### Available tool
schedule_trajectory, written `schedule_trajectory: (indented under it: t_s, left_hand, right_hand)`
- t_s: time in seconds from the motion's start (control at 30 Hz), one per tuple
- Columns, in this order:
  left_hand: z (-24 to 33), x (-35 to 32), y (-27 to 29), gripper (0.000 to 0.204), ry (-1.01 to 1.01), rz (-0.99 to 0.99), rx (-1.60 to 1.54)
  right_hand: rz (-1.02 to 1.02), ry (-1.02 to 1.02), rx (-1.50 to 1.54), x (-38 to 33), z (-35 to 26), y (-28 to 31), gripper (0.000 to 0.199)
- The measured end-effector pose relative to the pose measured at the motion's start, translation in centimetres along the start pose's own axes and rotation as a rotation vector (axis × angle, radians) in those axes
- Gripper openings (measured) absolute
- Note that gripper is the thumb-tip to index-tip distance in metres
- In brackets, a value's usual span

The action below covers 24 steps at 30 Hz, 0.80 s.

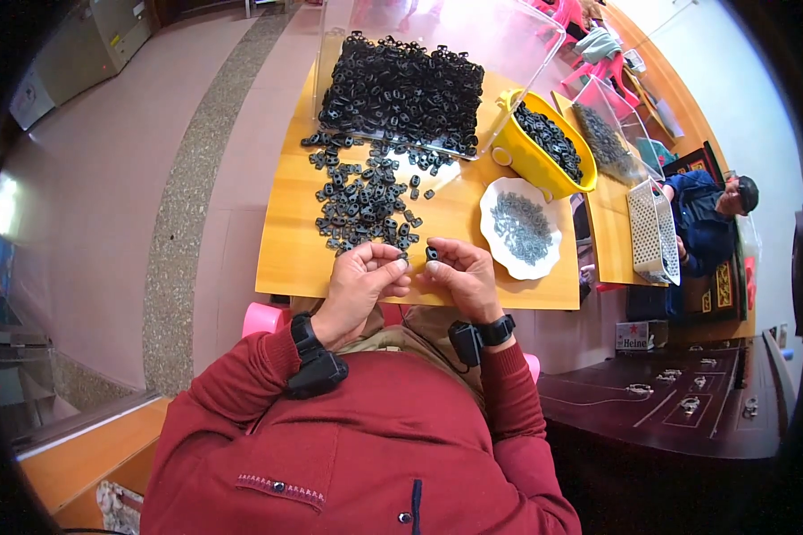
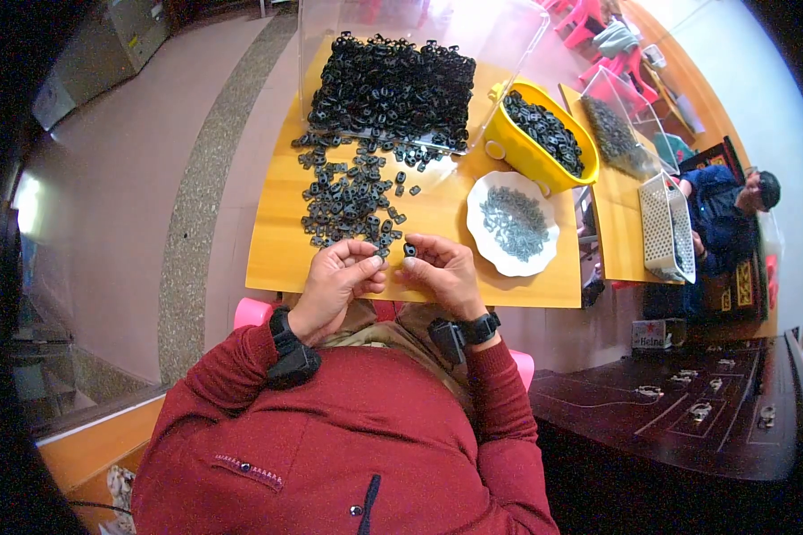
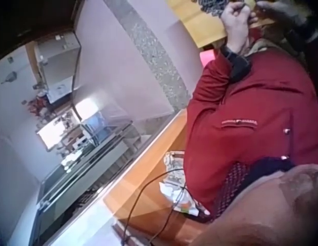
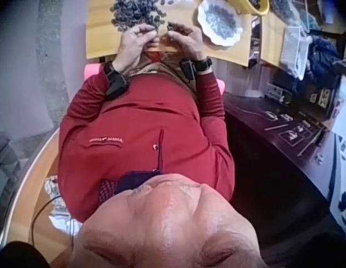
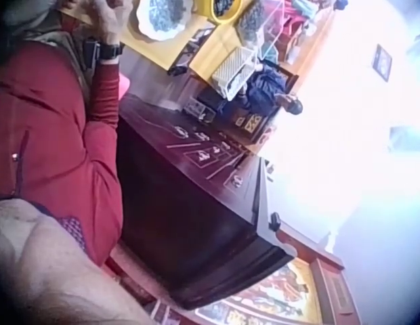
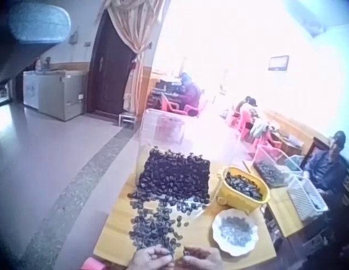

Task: The person picks up a black plastic piece and a small metal pin, inserts the pin into the piece, and places the assembled unit into a white plate.

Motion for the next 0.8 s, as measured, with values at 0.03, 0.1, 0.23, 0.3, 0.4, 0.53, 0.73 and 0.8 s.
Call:
schedule_trajectory:
  t_s: [0.03, 0.1, 0.23, 0.3, 0.4, 0.53, 0.73, 0.8]
  left_hand:
    - [0.0, 0.0, 0.0, 0.015, 0.000, 0.000, 0.000]
    - [0.0, 0.1, 0.0, 0.016, -0.002, -0.005, 0.002]
    - [0.0, 0.0, 0.0, 0.016, -0.003, 0.002, 0.024]
    - [0.1, 0.0, -0.1, 0.016, 0.001, -0.004, 0.014]
    - [0.0, 0.0, 0.0, 0.017, 0.001, 0.002, 0.020]
    - [0.2, -0.1, -0.1, 0.016, 0.005, 0.002, 0.004]
    - [0.1, -0.1, 0.0, 0.017, -0.001, -0.003, -0.003]
    - [0.2, -0.1, -0.1, 0.016, 0.005, 0.009, 0.016]
  right_hand:
    - [0.003, 0.001, 0.006, 0.0, 0.1, 0.0, 0.025]
    - [-0.004, 0.021, -0.045, 0.2, 0.4, 0.5, 0.022]
    - [-0.017, 0.051, -0.079, 0.3, 0.5, 0.4, 0.018]
    - [-0.016, 0.044, -0.072, 0.3, 0.5, 0.5, 0.018]
    - [-0.001, 0.028, -0.034, 0.3, 0.4, 0.2, 0.020]
    - [-0.008, 0.034, -0.063, 0.3, 0.2, -0.1, 0.025]
    - [-0.008, 0.012, -0.038, 0.2, 0.3, -0.2, 0.031]
    - [-0.007, 0.014, -0.039, 0.3, 0.3, 0.1, 0.032]
Point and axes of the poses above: each hand's wrist, its own x-axis towards the middle knuckle, its own y-axis out of the back of the hand, z = x × y, the point moved 2 cm from there along x, towards the middle knuckle, and after that the axes turned 14 degrees about x, right-handed, at the moved point
